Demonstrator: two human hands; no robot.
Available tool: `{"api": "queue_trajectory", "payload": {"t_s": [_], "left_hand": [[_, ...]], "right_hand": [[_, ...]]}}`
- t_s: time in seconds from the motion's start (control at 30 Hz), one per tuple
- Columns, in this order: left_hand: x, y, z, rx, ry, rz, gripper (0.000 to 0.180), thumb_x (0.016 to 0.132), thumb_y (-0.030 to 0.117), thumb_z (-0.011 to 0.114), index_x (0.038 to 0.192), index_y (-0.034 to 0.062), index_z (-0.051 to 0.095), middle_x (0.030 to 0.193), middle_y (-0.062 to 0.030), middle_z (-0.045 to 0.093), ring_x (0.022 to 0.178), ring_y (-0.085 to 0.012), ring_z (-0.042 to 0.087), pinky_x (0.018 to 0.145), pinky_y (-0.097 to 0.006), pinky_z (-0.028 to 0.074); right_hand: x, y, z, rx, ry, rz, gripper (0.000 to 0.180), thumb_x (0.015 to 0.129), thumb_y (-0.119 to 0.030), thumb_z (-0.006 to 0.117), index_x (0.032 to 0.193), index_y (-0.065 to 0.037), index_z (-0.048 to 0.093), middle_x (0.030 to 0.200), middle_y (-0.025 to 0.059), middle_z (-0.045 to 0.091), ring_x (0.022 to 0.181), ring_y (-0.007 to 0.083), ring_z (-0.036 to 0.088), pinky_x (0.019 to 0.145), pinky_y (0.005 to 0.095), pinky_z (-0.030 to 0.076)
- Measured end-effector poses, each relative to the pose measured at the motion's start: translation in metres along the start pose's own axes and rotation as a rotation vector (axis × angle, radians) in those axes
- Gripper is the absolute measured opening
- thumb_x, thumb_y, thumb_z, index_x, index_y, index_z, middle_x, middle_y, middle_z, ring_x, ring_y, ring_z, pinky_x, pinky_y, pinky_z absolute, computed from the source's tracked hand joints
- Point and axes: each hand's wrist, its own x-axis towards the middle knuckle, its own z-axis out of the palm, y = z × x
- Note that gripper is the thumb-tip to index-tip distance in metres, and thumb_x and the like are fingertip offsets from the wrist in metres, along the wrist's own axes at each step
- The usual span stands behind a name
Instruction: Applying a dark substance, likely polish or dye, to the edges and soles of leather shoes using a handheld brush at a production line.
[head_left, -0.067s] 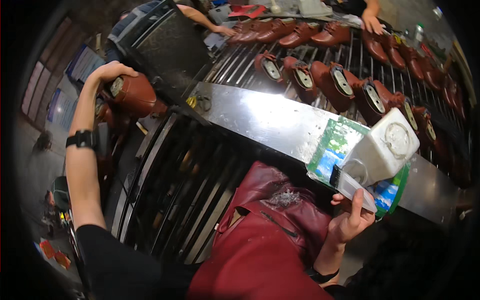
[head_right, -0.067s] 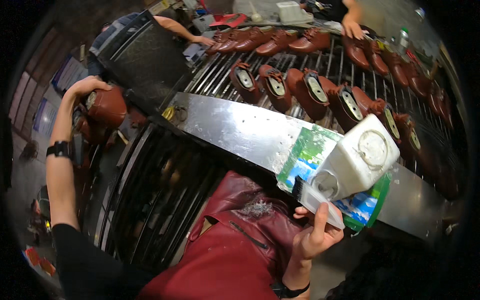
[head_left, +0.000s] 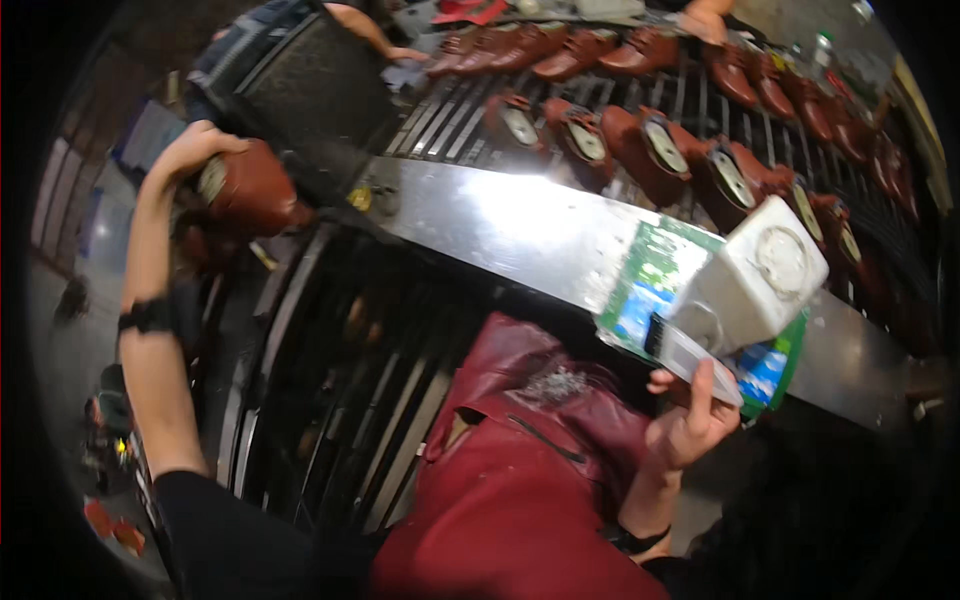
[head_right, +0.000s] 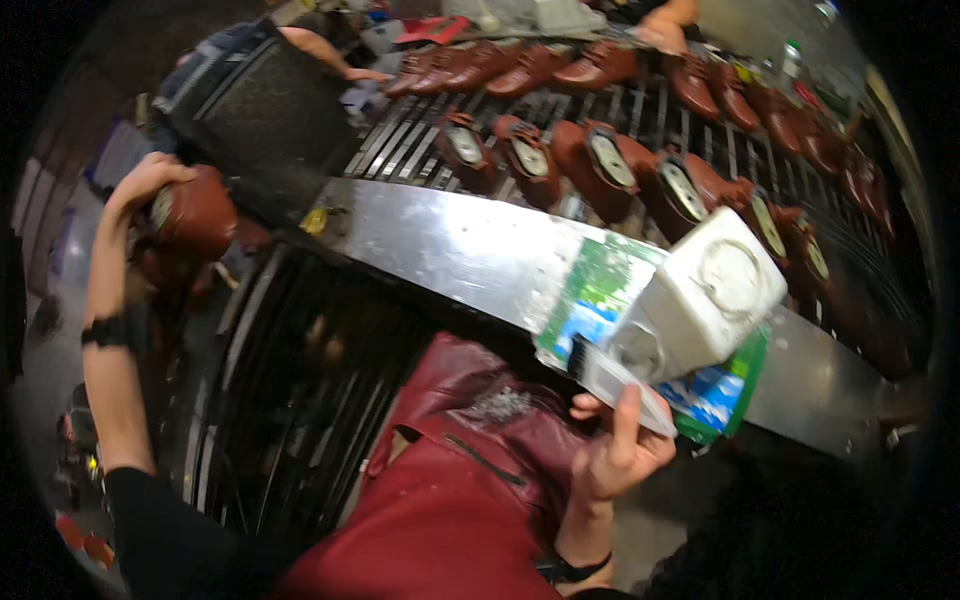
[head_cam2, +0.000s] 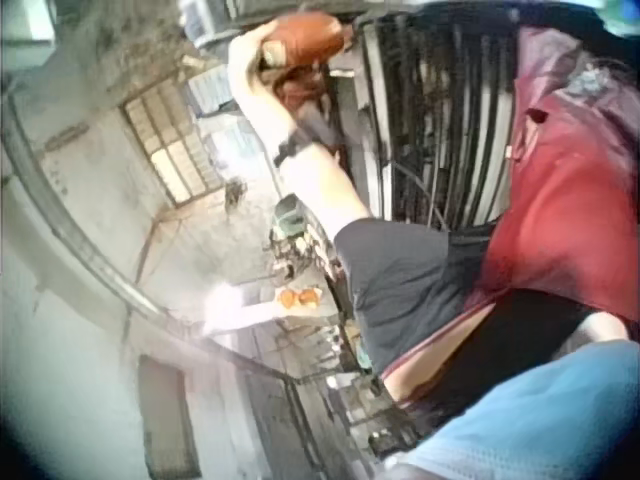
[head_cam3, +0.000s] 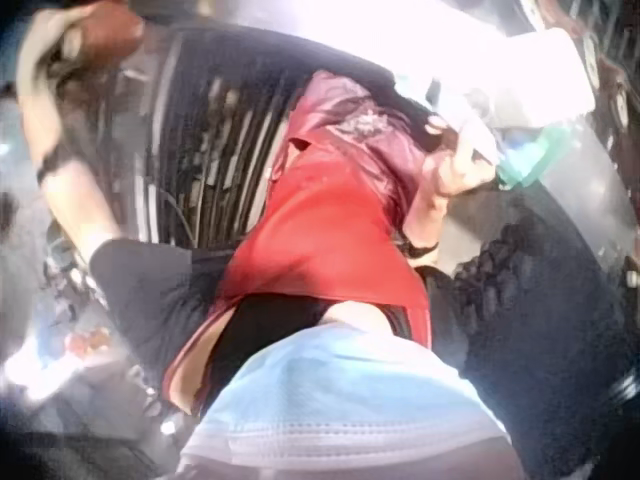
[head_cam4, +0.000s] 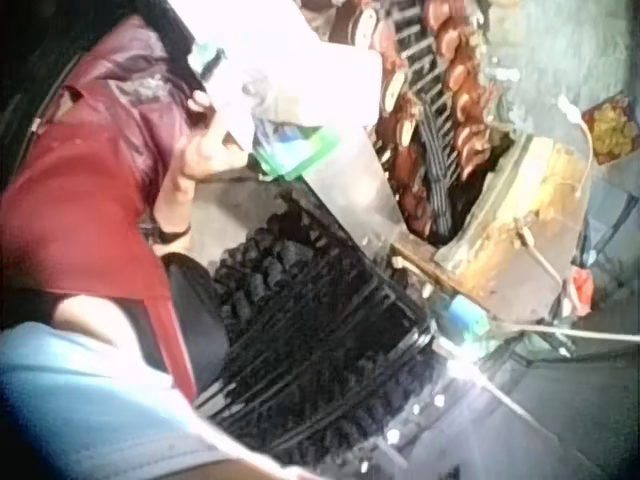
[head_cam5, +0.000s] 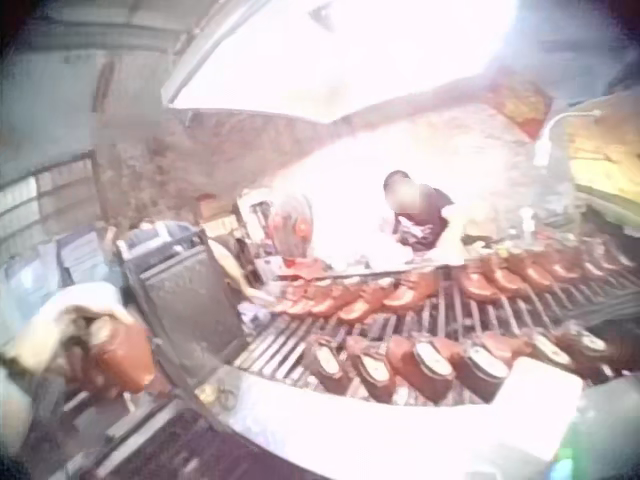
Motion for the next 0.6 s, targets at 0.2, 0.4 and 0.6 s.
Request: {"api": "queue_trajectory", "payload": {"t_s": [0.2, 0.4, 0.6], "left_hand": [[-0.083, 0.016, 0.114, -0.942, 0.263, 0.180, 0.046, 0.101, 0.012, 0.061, 0.144, -0.0045, 0.056, 0.136, -0.0188, 0.066, 0.117, -0.0270, 0.069, 0.102, -0.038, 0.055], [-0.115, 0.064, 0.330, -1.791, 0.279, 0.375, 0.071, 0.097, 0.041, 0.062, 0.149, -0.0063, 0.050, 0.153, -0.0219, 0.051, 0.142, -0.0369, 0.049, 0.123, -0.048, 0.036], [-0.105, 0.065, 0.453, -1.830, -0.596, 0.476, 0.079, 0.079, 0.032, 0.084, 0.145, -0.0001, 0.054, 0.134, -0.0139, 0.066, 0.118, -0.0302, 0.066, 0.106, -0.046, 0.053]], "right_hand": [[0.018, 0.006, -0.004, -0.012, 0.044, -0.049, 0.015, 0.101, -0.006, 0.066, 0.106, 0.009, 0.067, 0.085, 0.0193, 0.073, 0.061, 0.0241, 0.071, 0.051, 0.0337, 0.059], [0.028, 0.012, -0.027, -0.256, 0.045, -0.182, 0.014, 0.101, -0.004, 0.069, 0.109, 0.008, 0.069, 0.087, 0.0144, 0.073, 0.066, 0.0181, 0.070, 0.056, 0.0293, 0.059], [0.036, 0.029, -0.030, -0.903, -0.027, -0.412, 0.011, 0.093, -0.004, 0.076, 0.099, 0.005, 0.075, 0.090, 0.0163, 0.074, 0.076, 0.0246, 0.072, 0.070, 0.0349, 0.056]]}}
